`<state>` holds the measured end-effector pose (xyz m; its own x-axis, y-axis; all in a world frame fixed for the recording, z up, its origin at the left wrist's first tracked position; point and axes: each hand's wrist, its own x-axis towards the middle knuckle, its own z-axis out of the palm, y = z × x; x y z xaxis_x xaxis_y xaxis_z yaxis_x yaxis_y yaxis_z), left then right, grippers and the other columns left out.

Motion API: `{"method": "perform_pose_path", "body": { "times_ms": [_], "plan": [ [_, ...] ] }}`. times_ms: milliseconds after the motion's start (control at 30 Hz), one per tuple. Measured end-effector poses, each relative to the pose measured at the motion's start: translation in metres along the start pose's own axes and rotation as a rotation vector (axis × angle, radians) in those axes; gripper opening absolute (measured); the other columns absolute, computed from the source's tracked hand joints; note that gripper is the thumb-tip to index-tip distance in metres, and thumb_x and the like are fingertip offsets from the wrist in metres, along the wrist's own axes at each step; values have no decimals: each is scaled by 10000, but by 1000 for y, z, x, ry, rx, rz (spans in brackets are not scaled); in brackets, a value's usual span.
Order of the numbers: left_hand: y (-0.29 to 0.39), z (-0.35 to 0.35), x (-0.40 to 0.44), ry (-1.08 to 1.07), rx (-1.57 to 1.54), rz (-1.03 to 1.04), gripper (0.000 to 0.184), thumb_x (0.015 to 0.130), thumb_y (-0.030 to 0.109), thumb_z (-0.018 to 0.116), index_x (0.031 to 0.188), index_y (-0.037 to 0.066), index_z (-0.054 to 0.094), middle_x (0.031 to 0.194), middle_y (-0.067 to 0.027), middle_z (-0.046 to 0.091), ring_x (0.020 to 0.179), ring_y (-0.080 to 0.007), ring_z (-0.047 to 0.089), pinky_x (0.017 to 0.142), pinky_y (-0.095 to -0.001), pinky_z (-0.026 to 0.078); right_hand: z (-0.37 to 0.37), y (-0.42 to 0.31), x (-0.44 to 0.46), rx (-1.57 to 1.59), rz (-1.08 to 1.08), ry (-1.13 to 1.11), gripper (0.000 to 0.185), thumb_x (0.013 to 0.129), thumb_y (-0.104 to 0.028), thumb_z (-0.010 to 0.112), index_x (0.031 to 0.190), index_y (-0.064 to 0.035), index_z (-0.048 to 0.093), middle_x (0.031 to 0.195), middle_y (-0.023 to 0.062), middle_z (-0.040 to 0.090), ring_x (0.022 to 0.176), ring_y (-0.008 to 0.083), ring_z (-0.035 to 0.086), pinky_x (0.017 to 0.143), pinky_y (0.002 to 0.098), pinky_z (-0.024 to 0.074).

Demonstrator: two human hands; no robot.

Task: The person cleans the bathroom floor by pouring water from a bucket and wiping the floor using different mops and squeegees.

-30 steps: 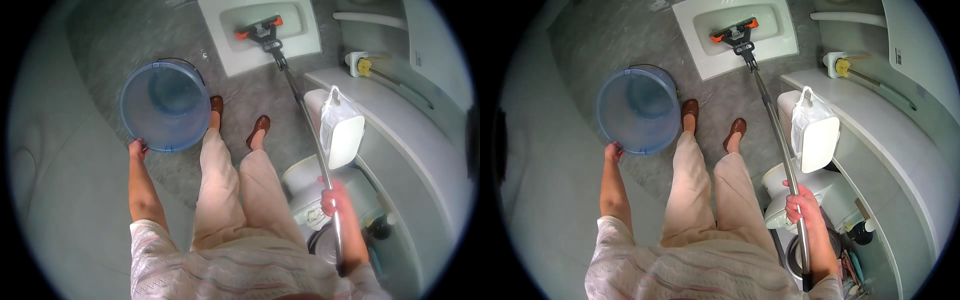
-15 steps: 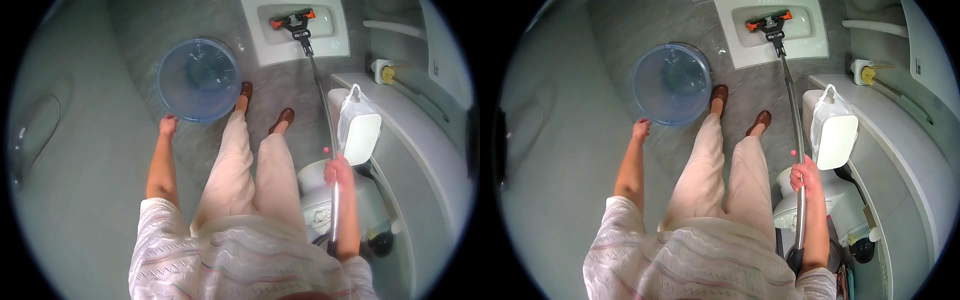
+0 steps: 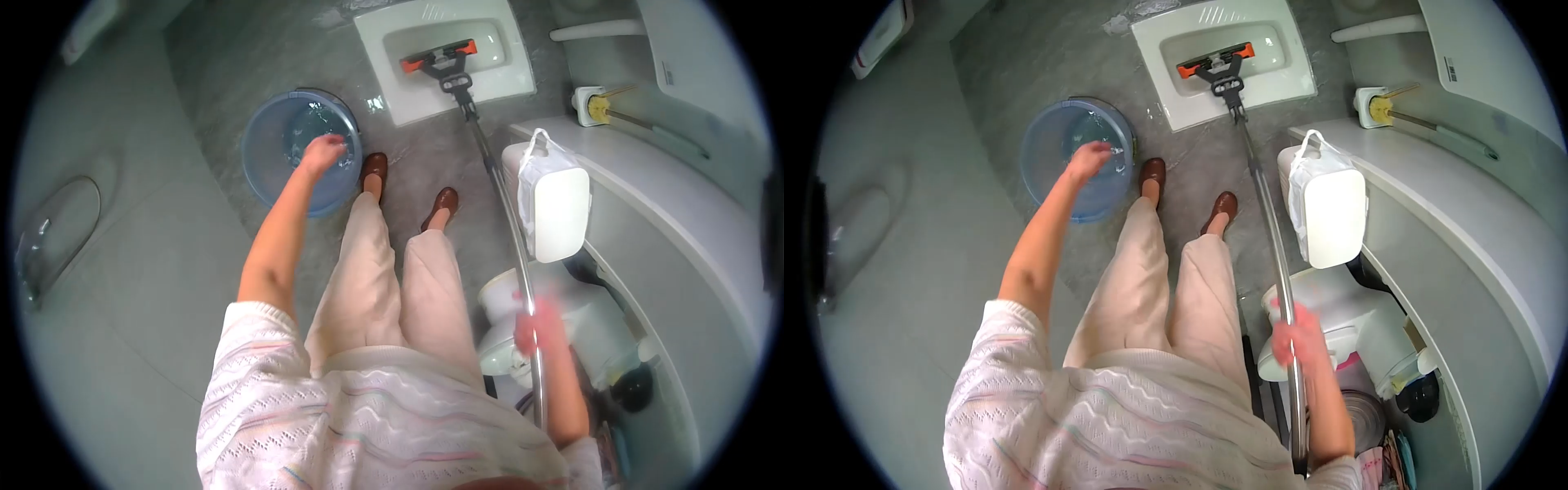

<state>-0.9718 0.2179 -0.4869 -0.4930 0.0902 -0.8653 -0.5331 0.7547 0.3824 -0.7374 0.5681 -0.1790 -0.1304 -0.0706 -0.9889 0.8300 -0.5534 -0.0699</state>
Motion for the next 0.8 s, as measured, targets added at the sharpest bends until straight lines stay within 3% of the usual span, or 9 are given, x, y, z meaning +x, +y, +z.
{"method": "perform_pose_path", "body": {
  "times_ms": [100, 233, 267, 333, 533, 700, 733, 767, 800],
  "plan": [
    [81, 56, 45, -32, 115, 215, 490, 713, 345, 550, 1105, 50, 551, 1037, -135, 590, 974, -248, 554, 859, -329, 406, -3, 5, -65, 11, 58, 13, 445, 679, 66, 427, 1114, -25, 440, 466, 54, 423, 298, 135, 381, 260, 256, 284],
    [185, 129, 76, -51, -79, 357, 639, 781, 490, 478, 1228, 37, 424, 1204, -179, 474, 1122, -280, 445, 893, -334, 361, -26, 23, -137, -123, 77, 3, 470, 675, 86, 456, 1131, -30, 442, 476, 45, 418, 318, 118, 393, 290, 242, 293],
    [204, 136, 71, -118, -122, 344, 601, 785, 513, 435, 1150, 40, 507, 1135, -176, 527, 1069, -299, 489, 869, -352, 382, -19, 14, -145, -184, 106, 56, 449, 667, 77, 458, 1105, -21, 456, 473, 39, 421, 314, 113, 383, 290, 238, 281],
    [229, 148, 88, -61, 232, 324, 571, 784, 526, 396, 1010, 41, 596, 1020, -178, 581, 981, -321, 535, 836, -386, 405, -5, 1, -158, -305, 159, 159, 410, 650, 58, 461, 1055, -2, 483, 469, 26, 425, 308, 102, 362, 290, 228, 256],
    [271, 126, 13, 410, 141, 405, 490, 771, 499, 406, 828, 67, 628, 836, -162, 615, 826, -331, 579, 723, -420, 445, -37, 24, -119, -81, 116, 111, 461, 685, 79, 453, 1131, -36, 434, 480, 39, 404, 314, 110, 373, 294, 239, 284],
    [239, 169, -67, 484, 47, 479, 284, 761, 283, 499, 681, 26, 589, 681, -162, 579, 636, -329, 568, 578, -444, 437, -28, 25, -62, -71, 90, 58, 422, 706, 58, 443, 1119, -28, 430, 513, 41, 407, 298, 112, 335, 279, 240, 276],
    [241, 179, -88, 362, 100, 431, 255, 757, 274, 515, 701, 36, 588, 706, -157, 580, 671, -323, 568, 638, -429, 423, -24, 26, -53, -39, 87, 60, 428, 699, 62, 436, 1118, -27, 430, 506, 38, 399, 297, 112, 336, 277, 241, 277],
    [222, 211, -94, 360, 136, 587, 231, 754, 260, 524, 721, 38, 581, 738, -153, 582, 707, -320, 566, 694, -413, 402, -19, 26, -45, -7, 83, 62, 435, 693, 67, 429, 1118, -26, 430, 499, 35, 391, 297, 111, 337, 276, 243, 279],
    [212, 211, -99, 409, 36, 537, 235, 757, 263, 522, 724, 36, 576, 727, -152, 578, 700, -321, 563, 706, -412, 394, -16, 28, -41, 25, 79, 64, 442, 686, 71, 422, 1117, -25, 429, 492, 32, 383, 297, 110, 338, 275, 244, 280]
  ]
}}
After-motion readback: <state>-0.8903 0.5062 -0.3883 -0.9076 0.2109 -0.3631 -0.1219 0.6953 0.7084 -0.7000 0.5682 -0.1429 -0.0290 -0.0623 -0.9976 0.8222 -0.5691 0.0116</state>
